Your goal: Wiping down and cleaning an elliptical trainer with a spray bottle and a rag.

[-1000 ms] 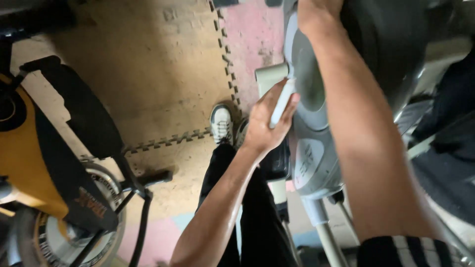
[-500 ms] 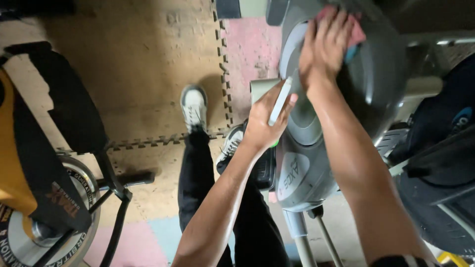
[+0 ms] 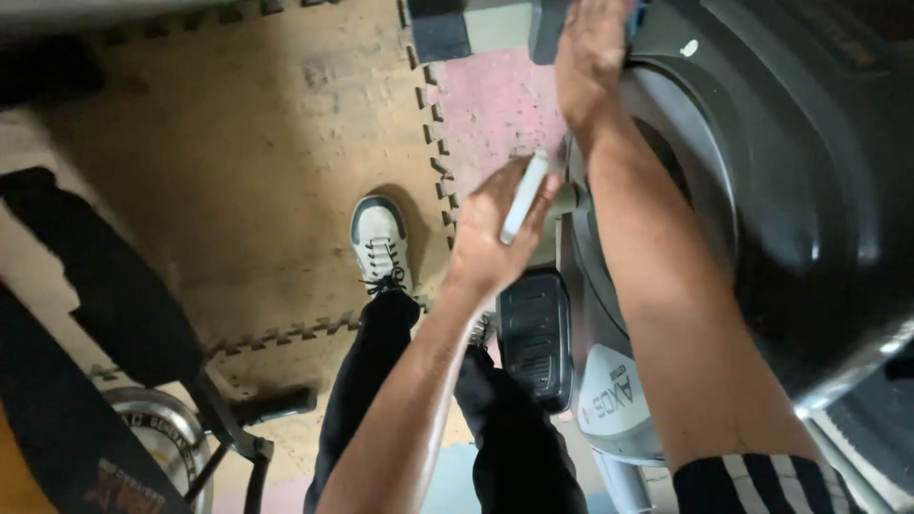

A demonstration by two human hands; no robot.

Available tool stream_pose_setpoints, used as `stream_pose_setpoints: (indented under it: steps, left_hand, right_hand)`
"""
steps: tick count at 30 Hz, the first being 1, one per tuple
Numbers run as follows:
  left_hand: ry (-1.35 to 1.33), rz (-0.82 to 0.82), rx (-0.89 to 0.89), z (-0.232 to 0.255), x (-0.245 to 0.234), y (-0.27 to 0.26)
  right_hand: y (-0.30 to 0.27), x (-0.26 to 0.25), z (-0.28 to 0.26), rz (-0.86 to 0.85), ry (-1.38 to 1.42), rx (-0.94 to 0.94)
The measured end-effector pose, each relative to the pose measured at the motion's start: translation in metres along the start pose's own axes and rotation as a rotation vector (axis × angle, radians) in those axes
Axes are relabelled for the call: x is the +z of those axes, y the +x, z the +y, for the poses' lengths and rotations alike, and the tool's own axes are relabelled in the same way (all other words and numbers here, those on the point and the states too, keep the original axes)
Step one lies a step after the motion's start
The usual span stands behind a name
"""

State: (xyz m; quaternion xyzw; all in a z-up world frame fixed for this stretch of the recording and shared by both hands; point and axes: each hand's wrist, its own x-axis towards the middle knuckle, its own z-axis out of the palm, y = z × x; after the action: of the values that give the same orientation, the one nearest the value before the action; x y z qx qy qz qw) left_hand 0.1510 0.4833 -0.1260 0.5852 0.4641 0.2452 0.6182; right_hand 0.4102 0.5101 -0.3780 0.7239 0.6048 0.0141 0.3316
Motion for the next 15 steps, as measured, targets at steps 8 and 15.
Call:
stream_pose_setpoints:
  steps: [8, 15]
  left_hand:
    - [0.278, 0.082, 0.051, -0.08, 0.022, 0.057]
    - [0.265, 0.122, 0.253, -0.049, 0.004, 0.056]
  right_hand:
    - [-0.025, 0.013, -0.041, 0.311, 0.438, -0.114]
    - [-0.024, -0.036, -0.04, 0.52, 0.564, 0.003]
